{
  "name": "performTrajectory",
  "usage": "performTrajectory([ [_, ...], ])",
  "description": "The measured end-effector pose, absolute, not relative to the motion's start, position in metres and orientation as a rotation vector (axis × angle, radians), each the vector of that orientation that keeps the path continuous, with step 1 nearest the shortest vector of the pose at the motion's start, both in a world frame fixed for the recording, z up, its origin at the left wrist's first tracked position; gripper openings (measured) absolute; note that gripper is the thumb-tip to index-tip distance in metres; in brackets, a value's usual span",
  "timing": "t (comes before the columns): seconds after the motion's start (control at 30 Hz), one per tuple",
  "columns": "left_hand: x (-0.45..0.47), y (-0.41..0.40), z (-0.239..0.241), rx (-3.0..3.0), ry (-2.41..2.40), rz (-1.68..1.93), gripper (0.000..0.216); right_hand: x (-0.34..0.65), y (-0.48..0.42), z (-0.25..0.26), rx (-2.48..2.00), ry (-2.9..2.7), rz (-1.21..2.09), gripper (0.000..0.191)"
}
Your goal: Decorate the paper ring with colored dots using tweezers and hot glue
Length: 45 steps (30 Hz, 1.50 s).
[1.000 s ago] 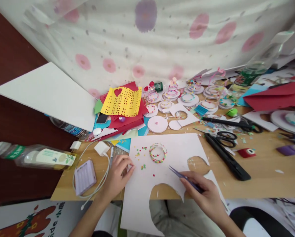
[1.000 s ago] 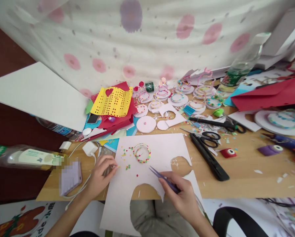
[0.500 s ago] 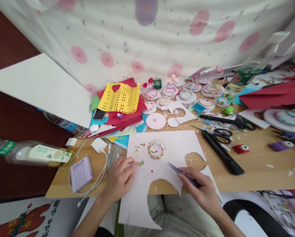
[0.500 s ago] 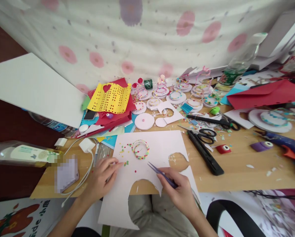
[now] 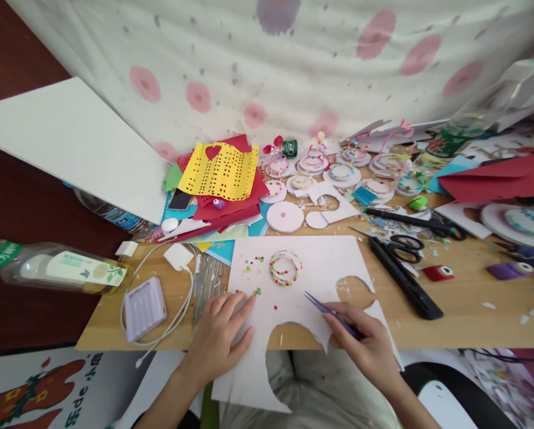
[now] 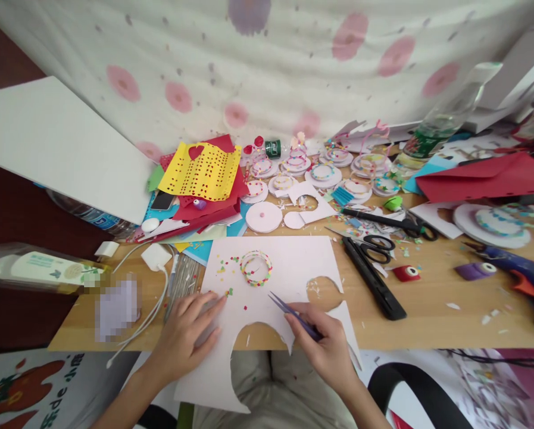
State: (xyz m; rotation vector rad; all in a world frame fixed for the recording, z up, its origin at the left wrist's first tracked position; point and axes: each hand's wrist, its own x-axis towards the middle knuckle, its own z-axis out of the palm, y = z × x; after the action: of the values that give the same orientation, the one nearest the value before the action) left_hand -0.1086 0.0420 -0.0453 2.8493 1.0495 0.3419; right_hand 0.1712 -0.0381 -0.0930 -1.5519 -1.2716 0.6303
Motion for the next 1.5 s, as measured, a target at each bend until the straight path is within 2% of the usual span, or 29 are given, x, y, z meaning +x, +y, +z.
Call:
performTrajectory([
  [0.13, -0.111, 0.037, -0.045, 2.869, 0.944, 0.453, 0.029, 0.171, -0.037, -0.088, -1.541, -1.289, 0.640, 0.023],
  [0.37, -0.101, 0.022, -0.046, 2.829, 1.111, 0.512, 0.031, 0.170, -0.040, -0.096, -1.583, -1.274, 0.645, 0.026],
  [0.63, -0.092, 0.006, -0.053, 2.699, 1.251, 0.713, 0.006, 0.171, -0.040, -0.094, -1.555, -1.267, 0.652, 0.026],
  [0.97, -0.081, -0.017, -0.060, 2.682, 1.408, 0.725, 0.017, 0.168, -0.042, -0.092, -1.604, -1.204, 0.682, 0.027],
  [1.3, -0.059, -0.035, -0.058, 2.475, 1.665, 0.817, 0.015, 0.173, -0.041, -0.092, -1.538, -1.301, 0.573, 0.017],
  [1.43, -0.065, -0.038, -0.058, 2.510, 1.730, 0.769, 0.026, 0.173, -0.042, -0.093, -1.510, -1.312, 0.580, 0.014],
  [1.5, -0.069, -0.039, -0.058, 2.526, 1.744, 0.749, 0.025, 0.174, -0.042, -0.093, -1.505, -1.325, 0.584, 0.014],
])
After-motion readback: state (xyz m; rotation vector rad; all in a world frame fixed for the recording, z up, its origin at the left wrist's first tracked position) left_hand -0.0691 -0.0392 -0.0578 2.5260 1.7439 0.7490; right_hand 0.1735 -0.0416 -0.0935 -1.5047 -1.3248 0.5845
